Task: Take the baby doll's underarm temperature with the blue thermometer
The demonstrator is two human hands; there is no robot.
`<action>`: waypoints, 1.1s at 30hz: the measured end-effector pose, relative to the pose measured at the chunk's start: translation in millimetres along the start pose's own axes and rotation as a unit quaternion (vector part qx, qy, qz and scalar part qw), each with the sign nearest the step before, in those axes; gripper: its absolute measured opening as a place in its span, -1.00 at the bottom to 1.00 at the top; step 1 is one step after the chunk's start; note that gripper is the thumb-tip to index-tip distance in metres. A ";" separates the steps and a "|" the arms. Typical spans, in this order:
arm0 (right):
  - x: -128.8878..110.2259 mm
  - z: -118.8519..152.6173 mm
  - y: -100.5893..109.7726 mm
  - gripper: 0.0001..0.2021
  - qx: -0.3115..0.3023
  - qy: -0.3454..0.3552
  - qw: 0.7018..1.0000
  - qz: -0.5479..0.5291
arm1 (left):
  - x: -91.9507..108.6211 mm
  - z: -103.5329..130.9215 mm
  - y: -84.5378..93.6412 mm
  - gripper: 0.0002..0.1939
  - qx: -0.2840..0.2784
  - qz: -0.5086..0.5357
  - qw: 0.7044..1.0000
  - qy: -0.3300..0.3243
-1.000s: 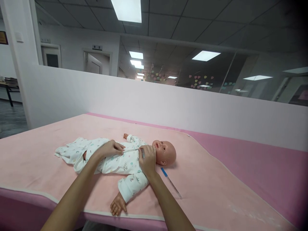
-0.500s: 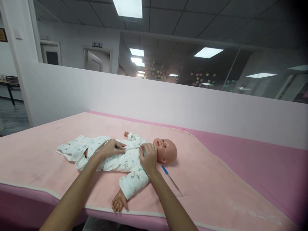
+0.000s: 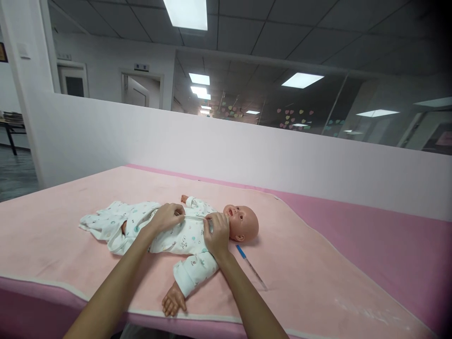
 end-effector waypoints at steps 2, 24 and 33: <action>1.2 0.7 -0.1 -0.93 0.001 -0.001 1.000 -0.004 | 6.4 -10.9 -3.3 -0.80 0.017 0.002 1.000 -0.001; 17.1 -9.4 102.8 -0.83 0.080 -0.143 0.980 0.109 | 13.8 -19.2 -63.3 -0.63 0.076 0.250 0.964 0.040; 45.5 54.9 152.3 -0.81 -0.200 -0.118 0.908 0.350 | 14.7 -17.0 -59.2 -0.60 0.064 0.350 0.931 0.085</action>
Point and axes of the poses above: each hand's wrist, its own z-axis away from the middle knuckle, its own y-axis out of the back of the hand, x = y × z, the point moved 1 cm from there along -z, towards the middle knuckle, and after that the axes turned 12 degrees about x, right-handed, at the moved point
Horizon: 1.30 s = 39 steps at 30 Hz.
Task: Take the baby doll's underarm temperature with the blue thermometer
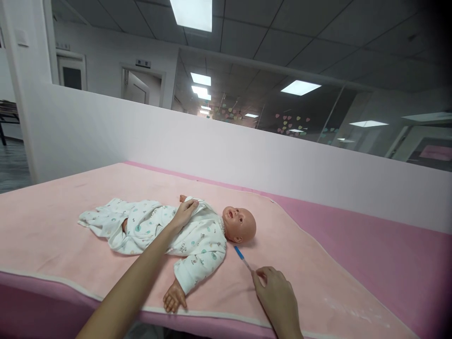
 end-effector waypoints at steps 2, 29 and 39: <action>-11.1 -0.6 13.1 -0.77 -0.053 -0.037 0.997 0.030 | 1.2 1.0 0.7 -0.58 0.005 0.015 1.000 0.020; -157.6 -118.5 -56.5 -0.71 -0.112 0.121 0.986 -0.011 | 4.9 6.3 -2.7 -0.55 -0.024 0.019 0.999 0.014; -157.8 -116.4 -54.7 -0.71 -0.118 0.156 0.981 -0.008 | 10.2 -63.2 -12.6 -0.63 -0.055 -0.456 0.872 -0.170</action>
Point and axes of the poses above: each hand's wrist, its own z-axis away from the middle knuckle, its own y-axis out of the back of the hand, x = y × z, the point moved 1 cm from there along -z, towards the middle knuckle, and after that the axes turned 12 degrees about x, right-handed, at the moved point
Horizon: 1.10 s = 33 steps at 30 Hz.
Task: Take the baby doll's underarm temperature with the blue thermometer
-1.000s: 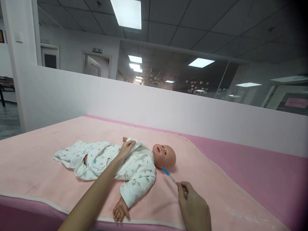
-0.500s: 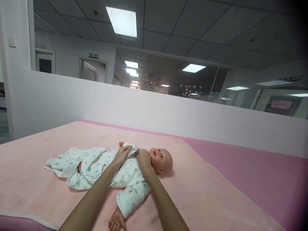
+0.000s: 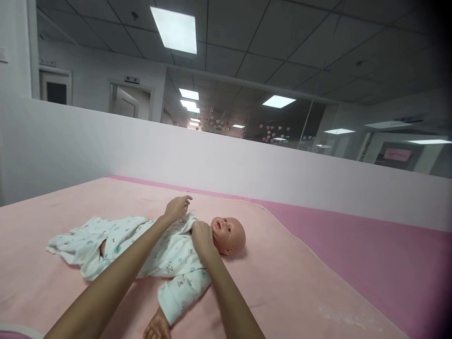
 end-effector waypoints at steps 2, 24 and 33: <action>0.6 -0.1 -1.8 -0.72 -0.002 0.006 1.000 0.003 | -2.2 -3.3 -19.3 -0.58 -0.021 -0.028 0.999 -0.021; -12.2 8.0 11.6 -0.74 -0.010 -0.049 0.999 0.011 | -3.5 47.3 -14.6 -0.73 0.006 -0.040 0.999 -0.010; 4.3 5.9 24.7 -0.78 -0.040 -0.047 0.998 -0.025 | -3.3 59.3 -6.7 -0.44 -0.026 0.042 0.999 0.002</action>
Point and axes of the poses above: each hand's wrist, its own z-axis away from the middle knuckle, its own y-axis out of the back of the hand, x = y × z, the point moved 1 cm from there along -z, towards the middle knuckle, and after that the axes turned 12 degrees about x, right-handed, at the moved point
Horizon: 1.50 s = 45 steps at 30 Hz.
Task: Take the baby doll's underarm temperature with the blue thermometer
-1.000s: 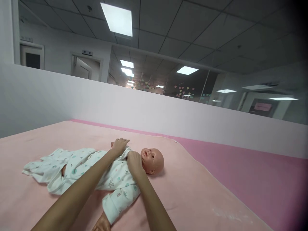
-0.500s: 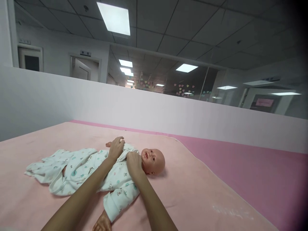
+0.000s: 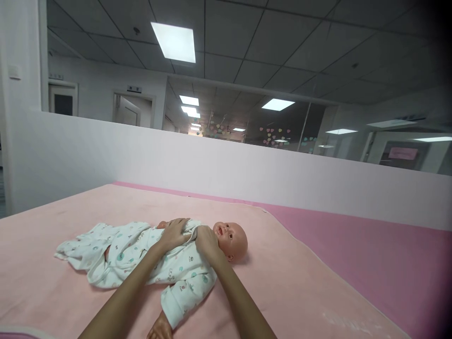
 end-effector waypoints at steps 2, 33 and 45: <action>6.8 1.6 8.5 -0.80 -0.003 -0.007 1.000 -0.004 | -0.6 1.5 0.9 -0.40 -0.007 0.007 1.000 -0.002; 113.8 -8.5 25.1 -0.55 0.099 -0.075 0.960 -0.251 | -6.8 6.7 -4.8 -0.27 0.032 0.051 0.998 0.007; 123.3 23.8 24.0 -0.56 0.017 -0.062 0.893 -0.446 | -5.2 5.2 -1.9 -0.27 0.028 0.065 0.997 0.010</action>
Point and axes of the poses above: each hand's wrist, its own z-axis away from the middle knuckle, its own y-axis out of the back of the hand, x = y × z, the point moved 1 cm from there along -z, towards the middle knuckle, and after that the axes turned 12 degrees about x, right-handed, at the moved point
